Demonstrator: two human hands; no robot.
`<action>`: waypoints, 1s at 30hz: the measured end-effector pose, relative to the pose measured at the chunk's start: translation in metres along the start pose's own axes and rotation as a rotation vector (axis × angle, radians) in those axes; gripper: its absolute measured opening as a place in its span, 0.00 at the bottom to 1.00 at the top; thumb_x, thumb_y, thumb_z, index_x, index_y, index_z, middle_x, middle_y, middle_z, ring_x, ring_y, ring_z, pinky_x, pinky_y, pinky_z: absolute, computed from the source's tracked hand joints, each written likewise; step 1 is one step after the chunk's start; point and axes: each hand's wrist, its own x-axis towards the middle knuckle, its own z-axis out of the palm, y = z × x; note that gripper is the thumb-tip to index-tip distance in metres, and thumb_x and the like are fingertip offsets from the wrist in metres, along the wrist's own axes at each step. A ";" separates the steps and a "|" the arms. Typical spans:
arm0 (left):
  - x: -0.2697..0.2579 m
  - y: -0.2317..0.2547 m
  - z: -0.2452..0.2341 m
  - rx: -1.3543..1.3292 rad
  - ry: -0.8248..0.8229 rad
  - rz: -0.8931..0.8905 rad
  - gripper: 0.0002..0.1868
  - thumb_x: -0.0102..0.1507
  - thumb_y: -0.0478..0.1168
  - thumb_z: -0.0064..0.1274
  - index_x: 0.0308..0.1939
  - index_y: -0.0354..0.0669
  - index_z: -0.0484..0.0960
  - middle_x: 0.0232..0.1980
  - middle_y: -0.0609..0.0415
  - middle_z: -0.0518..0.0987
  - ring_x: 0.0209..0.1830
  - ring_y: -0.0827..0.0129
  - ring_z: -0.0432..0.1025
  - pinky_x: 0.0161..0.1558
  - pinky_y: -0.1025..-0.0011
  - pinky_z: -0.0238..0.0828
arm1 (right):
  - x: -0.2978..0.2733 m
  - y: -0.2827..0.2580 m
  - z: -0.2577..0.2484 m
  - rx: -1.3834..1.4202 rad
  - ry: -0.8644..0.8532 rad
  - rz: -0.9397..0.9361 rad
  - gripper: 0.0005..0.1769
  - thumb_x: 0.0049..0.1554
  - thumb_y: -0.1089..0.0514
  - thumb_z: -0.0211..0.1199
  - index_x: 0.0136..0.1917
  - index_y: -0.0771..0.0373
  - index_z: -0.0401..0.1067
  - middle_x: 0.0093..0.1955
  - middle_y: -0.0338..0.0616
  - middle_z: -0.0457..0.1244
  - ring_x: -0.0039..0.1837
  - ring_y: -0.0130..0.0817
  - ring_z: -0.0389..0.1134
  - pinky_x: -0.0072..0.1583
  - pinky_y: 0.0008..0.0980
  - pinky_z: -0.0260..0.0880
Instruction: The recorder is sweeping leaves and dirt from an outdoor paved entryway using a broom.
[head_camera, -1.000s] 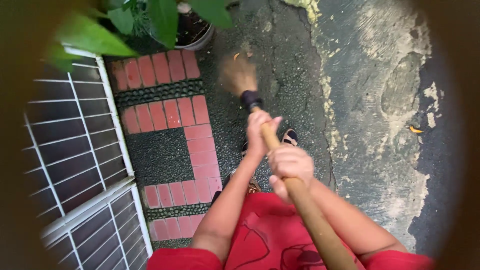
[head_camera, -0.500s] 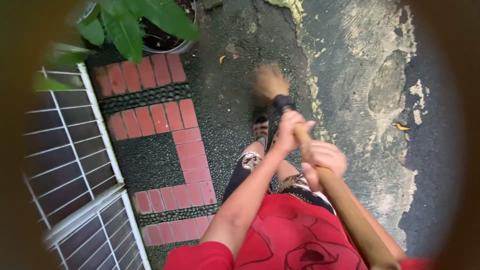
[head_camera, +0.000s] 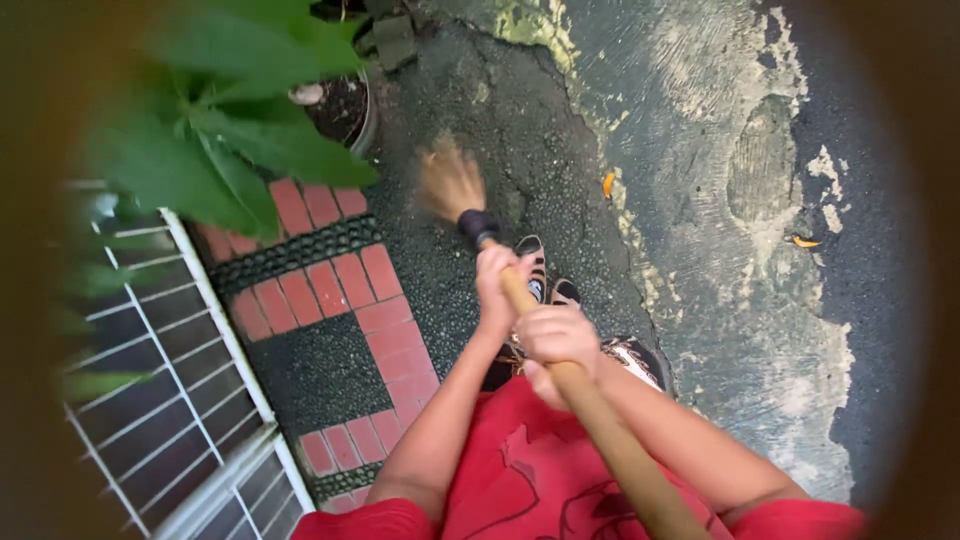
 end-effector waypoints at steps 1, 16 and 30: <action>0.000 -0.012 0.002 0.000 -0.006 0.004 0.16 0.59 0.33 0.67 0.29 0.44 0.72 0.36 0.53 0.71 0.41 0.60 0.67 0.44 0.64 0.67 | -0.005 0.009 0.000 -0.003 0.006 -0.002 0.06 0.46 0.63 0.60 0.31 0.64 0.64 0.34 0.47 0.61 0.39 0.48 0.68 0.52 0.44 0.75; 0.041 0.041 0.108 -0.301 -0.279 0.094 0.16 0.58 0.35 0.68 0.30 0.44 0.72 0.33 0.55 0.72 0.39 0.59 0.67 0.45 0.63 0.66 | 0.027 -0.015 -0.058 -0.400 0.141 0.189 0.11 0.43 0.65 0.61 0.27 0.61 0.59 0.28 0.43 0.58 0.34 0.41 0.66 0.45 0.37 0.74; 0.065 -0.068 -0.028 0.272 0.249 0.080 0.19 0.57 0.27 0.67 0.29 0.45 0.69 0.32 0.56 0.70 0.35 0.64 0.66 0.41 0.66 0.67 | 0.048 0.091 0.027 0.046 -0.058 -0.119 0.06 0.41 0.63 0.63 0.33 0.61 0.66 0.38 0.45 0.64 0.43 0.46 0.70 0.50 0.42 0.74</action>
